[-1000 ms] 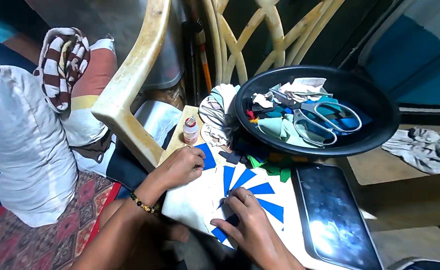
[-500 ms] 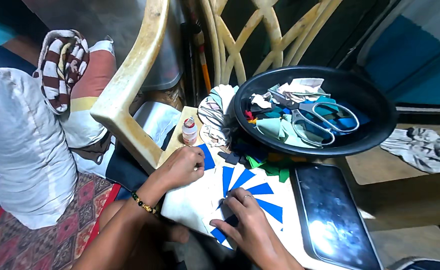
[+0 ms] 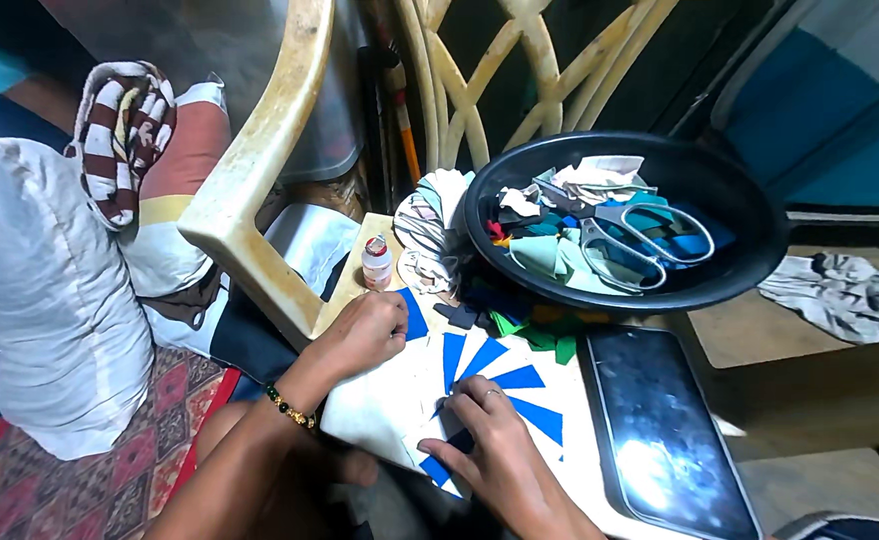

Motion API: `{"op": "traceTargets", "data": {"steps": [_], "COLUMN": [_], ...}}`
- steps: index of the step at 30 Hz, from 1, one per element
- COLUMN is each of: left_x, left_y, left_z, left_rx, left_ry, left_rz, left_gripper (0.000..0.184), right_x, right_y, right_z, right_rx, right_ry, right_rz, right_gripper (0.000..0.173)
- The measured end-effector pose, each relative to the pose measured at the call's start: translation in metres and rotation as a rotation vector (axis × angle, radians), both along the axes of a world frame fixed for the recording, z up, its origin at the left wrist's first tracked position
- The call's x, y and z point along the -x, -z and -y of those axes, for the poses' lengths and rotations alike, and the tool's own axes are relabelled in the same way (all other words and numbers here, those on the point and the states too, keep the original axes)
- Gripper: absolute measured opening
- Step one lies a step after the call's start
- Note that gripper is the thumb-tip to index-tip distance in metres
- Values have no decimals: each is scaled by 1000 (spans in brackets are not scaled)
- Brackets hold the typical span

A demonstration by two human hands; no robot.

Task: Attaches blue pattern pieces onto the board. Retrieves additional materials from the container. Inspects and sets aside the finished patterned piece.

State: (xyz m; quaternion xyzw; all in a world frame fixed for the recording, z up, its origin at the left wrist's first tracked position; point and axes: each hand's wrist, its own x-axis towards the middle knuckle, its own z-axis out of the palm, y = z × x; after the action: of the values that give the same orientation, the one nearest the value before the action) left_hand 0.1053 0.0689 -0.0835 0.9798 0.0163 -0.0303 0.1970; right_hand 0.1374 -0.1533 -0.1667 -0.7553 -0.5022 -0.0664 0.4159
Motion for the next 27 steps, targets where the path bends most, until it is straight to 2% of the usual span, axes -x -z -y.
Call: {"op": "traceTargets", "data": {"steps": [11,22,27], "left_x": [-3,-2,-1], "left_y": [-7,-1,3], "left_z": [2,-4,-9], "left_rx": [25,212,227], "left_ry": [-41,-149,-102], "left_rz": [-84,-63,-51], "left_gripper": [21,16,17], "right_x": [1,0,-6], "right_y": [-1,-6,-16], "right_z": [0,4,0], "right_rx": [-2,20,-14], "right_ry": [5,-27,-32], "right_rz": [-7,-1,78], "right_gripper": [40,40,30]}}
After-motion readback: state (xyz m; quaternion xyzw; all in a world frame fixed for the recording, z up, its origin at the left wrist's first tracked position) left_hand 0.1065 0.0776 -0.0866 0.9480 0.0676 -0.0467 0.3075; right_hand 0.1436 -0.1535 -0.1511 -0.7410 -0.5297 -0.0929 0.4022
